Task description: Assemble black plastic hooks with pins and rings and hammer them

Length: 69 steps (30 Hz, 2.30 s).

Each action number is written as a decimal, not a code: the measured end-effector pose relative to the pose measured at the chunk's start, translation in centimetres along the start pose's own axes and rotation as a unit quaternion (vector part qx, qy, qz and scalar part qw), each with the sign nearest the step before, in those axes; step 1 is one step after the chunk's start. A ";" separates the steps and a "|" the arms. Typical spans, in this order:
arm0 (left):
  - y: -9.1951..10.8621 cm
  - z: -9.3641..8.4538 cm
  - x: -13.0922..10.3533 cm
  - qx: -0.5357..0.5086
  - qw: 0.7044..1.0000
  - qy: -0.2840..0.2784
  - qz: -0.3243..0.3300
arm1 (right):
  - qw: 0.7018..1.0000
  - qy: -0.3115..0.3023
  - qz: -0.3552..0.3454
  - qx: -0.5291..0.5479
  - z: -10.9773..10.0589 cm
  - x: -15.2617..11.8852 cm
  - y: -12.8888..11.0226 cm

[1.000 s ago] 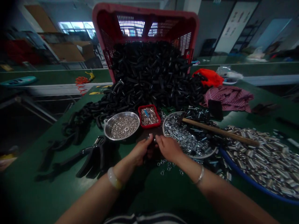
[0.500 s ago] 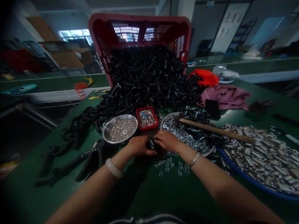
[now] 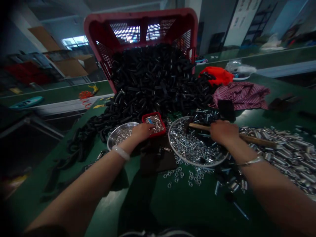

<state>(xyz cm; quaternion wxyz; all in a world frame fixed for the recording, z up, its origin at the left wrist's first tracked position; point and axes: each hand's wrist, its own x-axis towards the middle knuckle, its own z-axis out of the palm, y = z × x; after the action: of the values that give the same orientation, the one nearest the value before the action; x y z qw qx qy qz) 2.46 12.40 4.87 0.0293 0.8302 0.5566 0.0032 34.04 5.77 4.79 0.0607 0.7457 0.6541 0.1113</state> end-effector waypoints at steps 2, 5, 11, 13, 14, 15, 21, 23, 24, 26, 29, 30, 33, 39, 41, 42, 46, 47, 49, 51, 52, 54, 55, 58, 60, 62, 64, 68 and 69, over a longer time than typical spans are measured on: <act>0.3 0.5 2.0 -0.025 0.999 -0.023 0.024 | 0.999 -0.011 -0.036 -0.012 0.9 0.1 2.0; 1.0 1.4 3.6 -0.039 0.998 -0.031 0.047 | 0.997 0.009 -0.075 -0.020 2.1 -0.2 2.8; 0.6 1.9 4.0 -0.072 0.997 0.013 0.012 | 0.997 0.027 -0.073 -0.023 2.4 0.2 2.2; 0.1 1.7 3.6 -0.123 0.990 0.060 -0.039 | 0.997 0.025 -0.067 -0.031 1.8 0.1 1.7; 0.0 1.6 3.2 -0.160 0.982 0.079 -0.059 | 0.997 0.025 -0.065 -0.032 1.4 0.0 1.3; -0.1 1.5 2.7 -0.201 0.973 0.090 -0.066 | 0.997 0.026 -0.062 -0.031 0.9 -0.3 1.0; 0.3 0.9 -1.6 -0.350 0.936 -0.034 0.027 | 1.000 0.003 0.000 -0.003 -1.9 -0.6 -0.2; 0.6 1.1 -2.6 -0.361 0.928 -0.088 0.012 | 0.998 -0.040 0.006 0.043 -2.1 -0.3 0.1; 0.7 1.4 -2.9 -0.363 0.926 -0.100 0.005 | 0.996 -0.056 0.010 0.068 -2.0 -0.2 0.3; 0.8 1.9 -3.0 -0.369 0.924 -0.101 0.009 | 0.992 -0.064 0.025 0.110 -1.6 -0.4 0.6; 1.1 2.7 -2.8 -0.356 0.930 -0.084 0.029 | 0.981 -0.034 0.061 0.183 -1.1 -1.7 0.5; 1.2 2.9 -2.7 -0.345 0.934 -0.082 0.033 | 0.974 -0.018 0.071 0.215 -1.0 -2.3 0.4; 1.7 3.0 -2.6 -0.289 0.954 -0.065 0.040 | 0.950 0.029 0.087 0.298 -1.0 -4.1 0.0; 2.6 2.5 -3.2 -0.116 0.989 -0.022 0.095 | 0.897 0.089 0.102 0.422 -1.3 -6.7 -1.4; 2.8 2.5 -3.8 -0.083 0.991 -0.018 0.103 | 0.838 0.080 0.122 0.526 -1.3 -7.5 -2.4; 2.9 2.5 -4.1 -0.075 0.992 -0.011 0.102 | 0.802 0.066 0.125 0.580 -1.3 -7.9 -2.8; 2.7 2.8 -5.7 -0.072 0.991 0.040 0.102 | 0.754 -0.047 0.047 0.654 -1.7 -9.3 -3.9; 2.6 3.0 -6.1 -0.073 0.991 0.053 0.100 | 0.776 -0.059 0.026 0.628 -1.8 -9.7 -4.0; 2.3 3.4 -7.1 -0.076 0.992 0.065 0.083 | 0.839 -0.032 -0.013 0.543 -2.1 -10.2 -4.2; 2.0 4.0 -8.0 -0.083 0.993 0.052 0.063 | 0.903 0.044 -0.046 0.426 -2.1 -10.7 -4.7; 1.8 4.3 -8.4 -0.090 0.993 0.043 0.060 | 0.926 0.080 -0.061 0.365 -2.0 -10.9 -5.2; 1.7 5.0 -8.9 -0.105 0.992 0.041 0.053 | 0.952 0.125 -0.083 0.267 -1.7 -11.2 -6.4; 1.6 5.2 -9.0 -0.113 0.991 0.048 0.045 | 0.960 0.128 -0.093 0.231 -1.5 -11.1 -7.1; 1.7 5.7 -8.9 -0.131 0.989 0.074 0.008 | 0.973 0.093 -0.123 0.172 -1.4 -10.7 -8.4; 1.8 5.7 -8.8 -0.134 0.988 0.079 -0.012 | 0.972 0.088 -0.132 0.172 -1.7 -10.4 -8.6; 1.9 5.7 -8.7 -0.137 0.987 0.083 -0.026 | 0.965 0.130 -0.114 0.197 -2.2 -10.3 -8.4; 1.9 5.7 -8.6 -0.146 0.986 0.082 -0.029 | 0.958 0.171 -0.087 0.214 -2.4 -10.4 -8.2; 1.7 5.8 -8.7 -0.154 0.985 0.081 -0.021 | 0.972 0.084 -0.122 0.183 -1.4 -11.0 -8.7; 1.7 5.7 -8.7 -0.152 0.985 0.079 -0.020 | 0.973 0.060 -0.132 0.182 -1.1 -11.0 -8.8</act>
<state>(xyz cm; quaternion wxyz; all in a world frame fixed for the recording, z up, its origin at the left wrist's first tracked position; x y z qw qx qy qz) 0.92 3.48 -0.51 0.1112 0.8018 0.5668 0.1530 24.01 -3.93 2.88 -0.1012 0.6437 0.7581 0.0261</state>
